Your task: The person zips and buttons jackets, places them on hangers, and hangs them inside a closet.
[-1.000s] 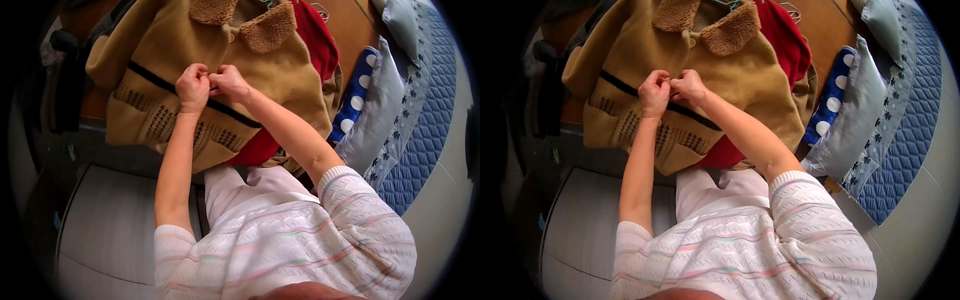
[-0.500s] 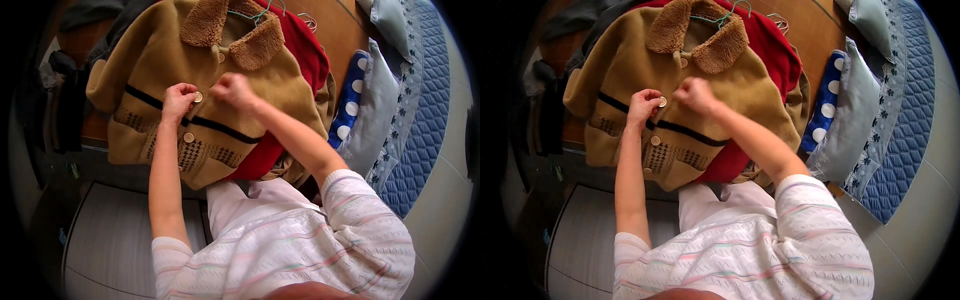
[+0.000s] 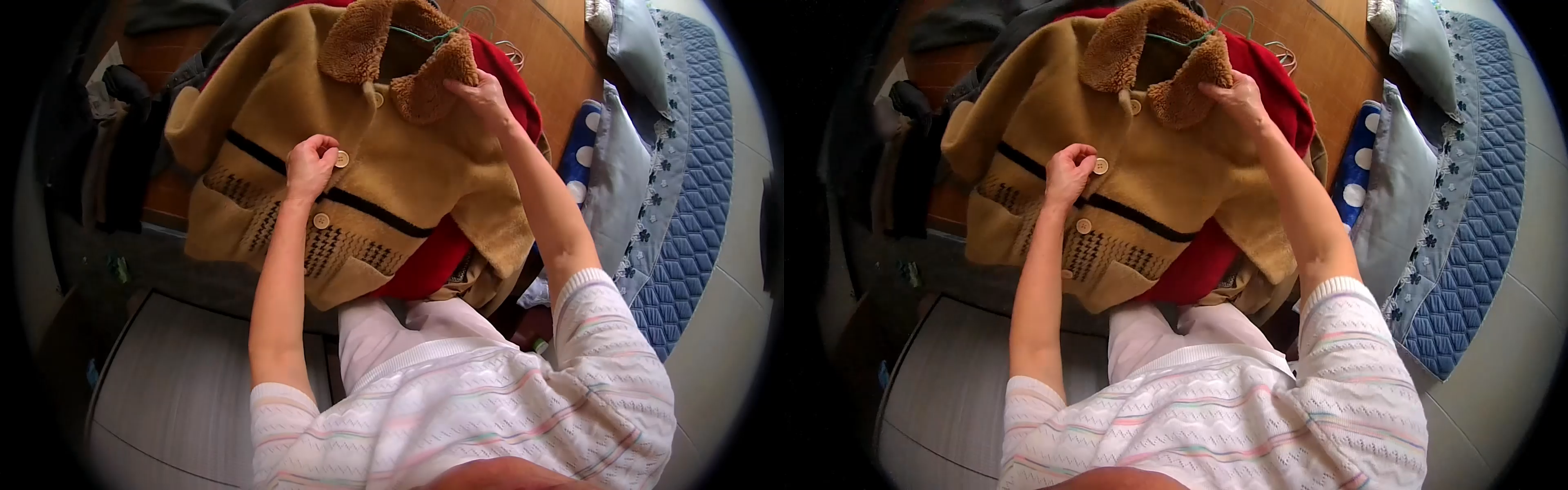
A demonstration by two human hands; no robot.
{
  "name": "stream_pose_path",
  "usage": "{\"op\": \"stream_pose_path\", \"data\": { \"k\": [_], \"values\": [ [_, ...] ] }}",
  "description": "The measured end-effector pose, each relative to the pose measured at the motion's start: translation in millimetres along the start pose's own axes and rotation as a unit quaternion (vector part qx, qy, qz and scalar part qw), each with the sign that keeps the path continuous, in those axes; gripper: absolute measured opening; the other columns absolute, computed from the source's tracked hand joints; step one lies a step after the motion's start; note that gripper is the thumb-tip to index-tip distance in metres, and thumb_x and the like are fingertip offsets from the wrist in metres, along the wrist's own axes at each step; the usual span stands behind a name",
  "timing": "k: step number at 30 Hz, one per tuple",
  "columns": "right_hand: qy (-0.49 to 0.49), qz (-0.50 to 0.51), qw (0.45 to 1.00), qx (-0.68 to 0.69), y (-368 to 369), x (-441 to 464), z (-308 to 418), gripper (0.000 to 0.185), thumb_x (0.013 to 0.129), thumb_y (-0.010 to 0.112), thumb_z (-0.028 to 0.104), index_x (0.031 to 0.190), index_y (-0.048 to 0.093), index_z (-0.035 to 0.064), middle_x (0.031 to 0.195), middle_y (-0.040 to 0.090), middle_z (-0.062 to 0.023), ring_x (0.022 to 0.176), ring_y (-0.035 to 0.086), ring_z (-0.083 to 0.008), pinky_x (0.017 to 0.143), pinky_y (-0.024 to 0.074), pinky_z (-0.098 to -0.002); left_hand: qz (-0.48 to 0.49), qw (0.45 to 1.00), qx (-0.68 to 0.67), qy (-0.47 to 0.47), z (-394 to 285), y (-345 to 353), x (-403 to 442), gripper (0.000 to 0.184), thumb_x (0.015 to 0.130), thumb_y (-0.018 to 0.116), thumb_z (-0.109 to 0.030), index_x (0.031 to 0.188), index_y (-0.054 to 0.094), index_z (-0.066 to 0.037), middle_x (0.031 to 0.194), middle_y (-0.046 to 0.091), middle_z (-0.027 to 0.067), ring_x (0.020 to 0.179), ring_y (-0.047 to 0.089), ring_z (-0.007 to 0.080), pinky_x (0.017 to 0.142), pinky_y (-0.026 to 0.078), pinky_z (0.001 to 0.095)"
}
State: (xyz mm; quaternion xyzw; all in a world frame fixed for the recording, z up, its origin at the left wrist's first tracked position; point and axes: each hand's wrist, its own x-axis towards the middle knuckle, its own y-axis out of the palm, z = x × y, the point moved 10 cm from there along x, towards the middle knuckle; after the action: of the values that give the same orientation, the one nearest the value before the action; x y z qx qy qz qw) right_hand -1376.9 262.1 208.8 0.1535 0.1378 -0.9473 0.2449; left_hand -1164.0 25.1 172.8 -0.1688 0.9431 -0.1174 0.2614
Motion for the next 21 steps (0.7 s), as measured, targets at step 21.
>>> {"op": "stream_pose_path", "data": {
  "k": [21],
  "values": [
    [0.194, -0.294, 0.889, 0.293, 60.7, 78.3, -37.2, 0.027, 0.084, 0.043, 0.005, 0.11, 0.041, -0.0053, 0.094, 0.052, -0.016, 0.075, 0.062, -0.0303, 0.056, 0.0545, -0.039, -0.008, 0.997, 0.026, 0.078, -9.1, 11.1, -9.4, 0.014, 0.075, 0.057, -0.011, 0.084, 0.062, -0.001, 0.065, 0.059, 0.0024, 0.059, 0.053, 0.0086, 0.058, 0.044, 0.0232]
  ]
}}
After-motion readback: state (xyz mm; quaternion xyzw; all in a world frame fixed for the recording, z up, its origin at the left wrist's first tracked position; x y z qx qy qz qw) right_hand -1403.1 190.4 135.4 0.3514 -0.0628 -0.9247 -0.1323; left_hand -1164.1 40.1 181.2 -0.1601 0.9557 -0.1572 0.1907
